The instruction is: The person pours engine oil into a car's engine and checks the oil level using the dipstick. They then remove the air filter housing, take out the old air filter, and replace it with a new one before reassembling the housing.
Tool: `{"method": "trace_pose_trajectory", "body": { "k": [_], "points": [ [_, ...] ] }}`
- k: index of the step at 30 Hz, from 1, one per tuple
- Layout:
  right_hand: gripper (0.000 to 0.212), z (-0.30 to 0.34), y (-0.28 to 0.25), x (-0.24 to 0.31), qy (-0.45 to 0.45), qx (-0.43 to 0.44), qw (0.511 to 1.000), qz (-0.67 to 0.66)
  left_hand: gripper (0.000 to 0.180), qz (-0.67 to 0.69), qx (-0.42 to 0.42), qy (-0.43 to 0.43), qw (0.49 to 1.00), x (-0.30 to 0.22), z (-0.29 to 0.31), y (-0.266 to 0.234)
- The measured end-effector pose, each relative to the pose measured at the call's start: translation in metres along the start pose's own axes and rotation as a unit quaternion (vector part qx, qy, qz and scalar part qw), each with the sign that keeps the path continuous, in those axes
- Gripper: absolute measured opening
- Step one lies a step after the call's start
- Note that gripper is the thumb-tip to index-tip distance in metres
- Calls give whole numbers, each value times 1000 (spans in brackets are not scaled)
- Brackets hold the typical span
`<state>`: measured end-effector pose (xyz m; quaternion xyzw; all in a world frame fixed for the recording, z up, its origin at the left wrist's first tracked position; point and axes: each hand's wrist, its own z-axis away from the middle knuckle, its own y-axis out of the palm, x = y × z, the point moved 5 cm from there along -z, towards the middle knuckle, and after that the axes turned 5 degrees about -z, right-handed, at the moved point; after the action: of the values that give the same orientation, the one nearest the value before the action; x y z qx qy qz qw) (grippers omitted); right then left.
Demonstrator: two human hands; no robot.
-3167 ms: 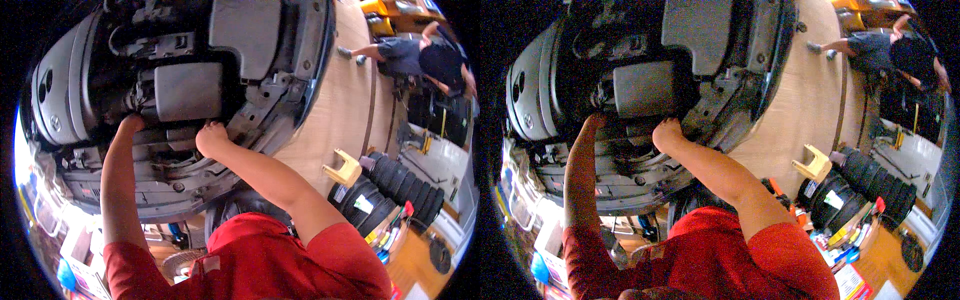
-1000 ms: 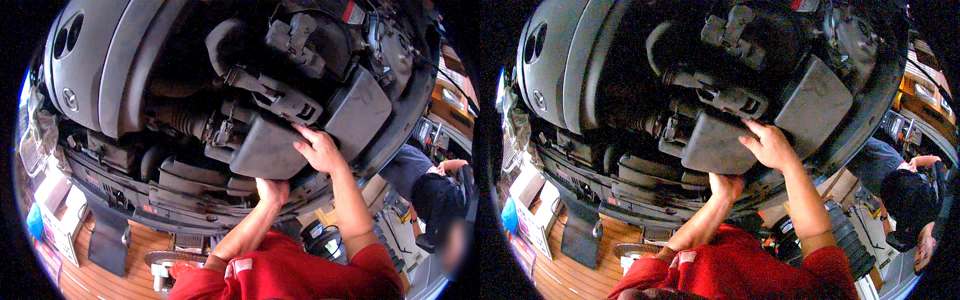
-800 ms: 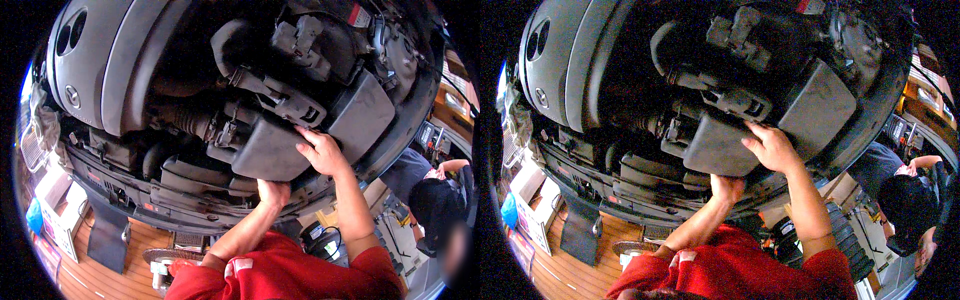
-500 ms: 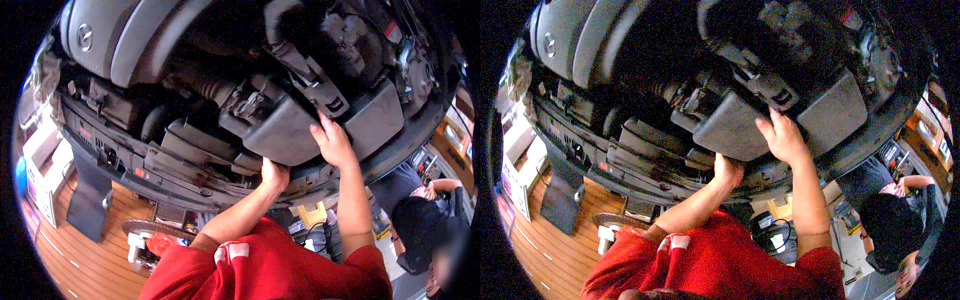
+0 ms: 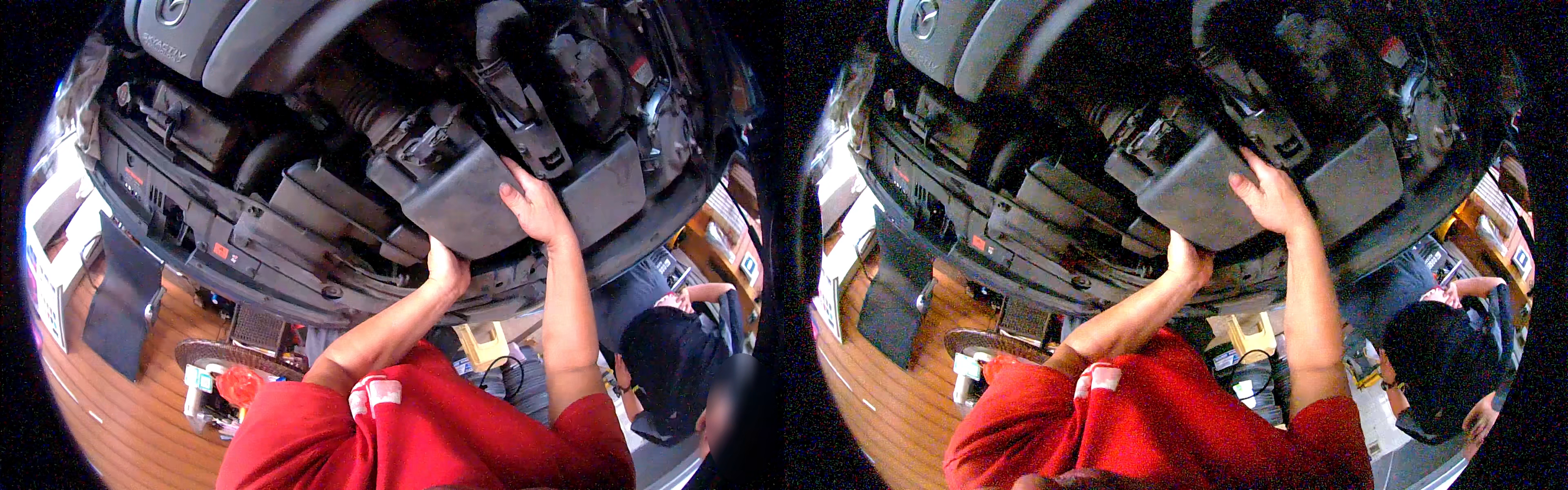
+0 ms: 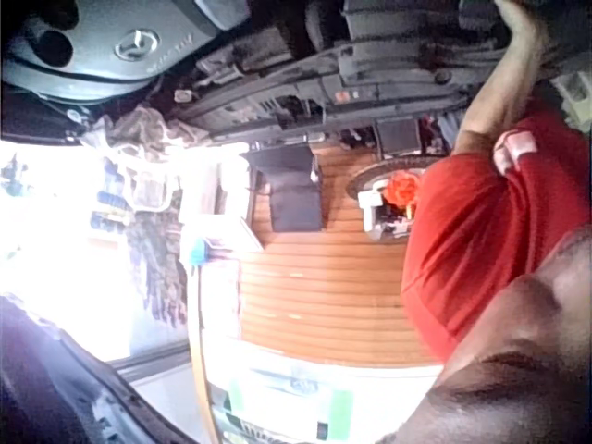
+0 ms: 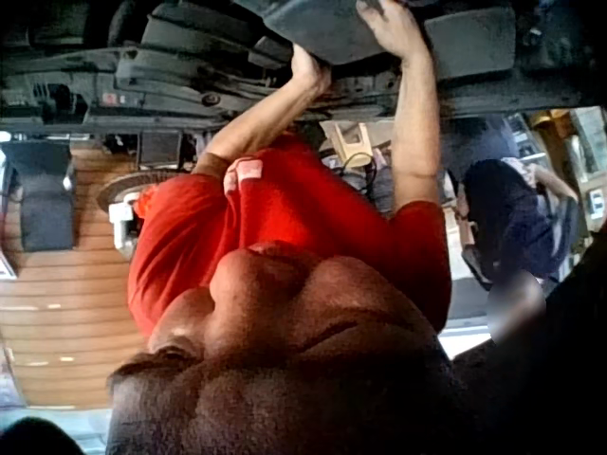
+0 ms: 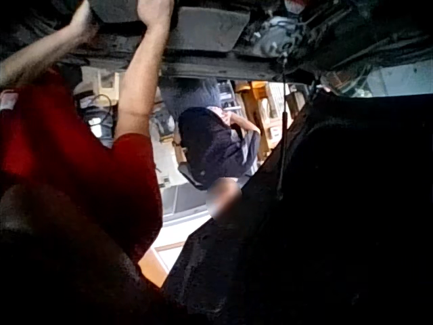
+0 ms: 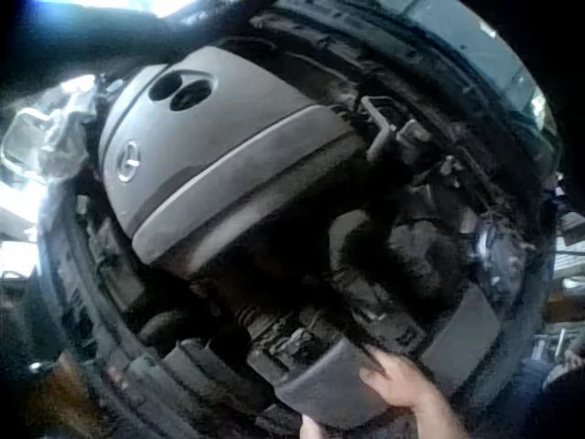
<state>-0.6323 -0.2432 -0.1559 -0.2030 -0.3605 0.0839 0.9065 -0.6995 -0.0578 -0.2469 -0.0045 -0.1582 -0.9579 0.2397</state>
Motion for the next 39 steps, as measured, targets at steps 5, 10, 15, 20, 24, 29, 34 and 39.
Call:
{"method": "trace_pose_trajectory", "body": {
  "k": [5, 10, 15, 20, 24, 29, 34, 39],
  "points": [
    [76, 5, -7, 16, 12, -4, 1000, 5, 48, -3, 28, -25, 999, 1, 6, -10],
    [70, 22, -22, 53, 6, 21, 997, 79, 39, -142, -45, -111, 983, -5, 48, -16],
    [73, 50, -34, 74, -50, 0, 997, 52, 44, -157, -9, -161, 974, -17, 93, -4],
    [45, 111, -57, 47, -153, -196, 923, -294, 43, -142, 126, -142, 971, -33, 137, 20],
    [39, 171, -37, -19, -40, -333, 889, -312, 48, -119, 113, -146, 976, -48, 154, 23],
    [25, 153, 102, -109, 189, -183, 827, -497, 55, -201, 37, -55, 977, -46, 173, 42],
    [8, 76, 180, -104, -69, -303, 941, -134, 61, -253, 141, -65, 955, -42, 180, 48],
    [15, 66, 149, -62, 106, -402, 904, -103, 68, -221, 149, -86, 960, -47, 173, 44]
  ]
}}
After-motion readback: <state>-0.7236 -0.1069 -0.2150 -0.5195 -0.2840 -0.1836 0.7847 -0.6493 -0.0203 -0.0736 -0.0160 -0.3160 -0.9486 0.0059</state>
